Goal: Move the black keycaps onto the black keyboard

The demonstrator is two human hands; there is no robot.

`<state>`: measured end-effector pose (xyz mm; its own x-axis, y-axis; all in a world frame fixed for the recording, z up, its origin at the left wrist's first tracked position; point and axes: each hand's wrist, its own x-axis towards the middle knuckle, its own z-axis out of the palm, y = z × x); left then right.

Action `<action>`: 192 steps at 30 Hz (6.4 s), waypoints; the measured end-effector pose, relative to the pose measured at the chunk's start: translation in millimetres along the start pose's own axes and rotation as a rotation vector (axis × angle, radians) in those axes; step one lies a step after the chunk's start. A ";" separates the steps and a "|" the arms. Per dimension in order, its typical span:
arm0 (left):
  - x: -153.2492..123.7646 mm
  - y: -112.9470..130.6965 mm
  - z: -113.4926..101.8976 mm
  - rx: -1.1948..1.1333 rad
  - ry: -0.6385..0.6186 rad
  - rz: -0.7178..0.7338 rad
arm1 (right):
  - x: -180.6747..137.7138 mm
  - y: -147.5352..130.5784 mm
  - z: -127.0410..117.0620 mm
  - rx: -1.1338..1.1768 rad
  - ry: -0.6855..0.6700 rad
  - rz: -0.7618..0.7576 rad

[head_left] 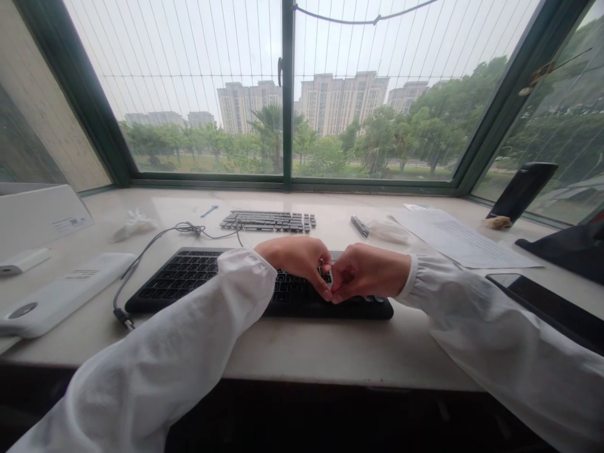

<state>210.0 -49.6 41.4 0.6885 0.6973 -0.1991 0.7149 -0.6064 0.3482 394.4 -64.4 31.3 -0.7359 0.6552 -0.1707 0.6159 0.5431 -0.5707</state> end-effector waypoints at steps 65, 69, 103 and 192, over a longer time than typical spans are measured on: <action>2.0 -63.9 -13.4 0.272 0.786 -0.433 | 142.1 62.6 -40.1 -0.387 0.451 0.361; 1.9 -61.9 -13.6 0.280 0.788 -0.420 | 140.5 62.9 -39.6 -0.388 0.455 0.360; 2.5 -39.0 -3.6 0.286 0.785 -0.053 | 50.3 43.6 -41.3 0.037 0.603 0.147; -33.7 -21.3 6.6 -0.248 0.154 0.398 | 2.5 -9.8 -0.1 -0.220 0.128 -0.163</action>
<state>172.4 -62.7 34.7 0.8627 0.4901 0.1246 0.3368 -0.7407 0.5814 386.5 -68.0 36.5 -0.7972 0.6034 0.0192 0.5491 0.7379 -0.3923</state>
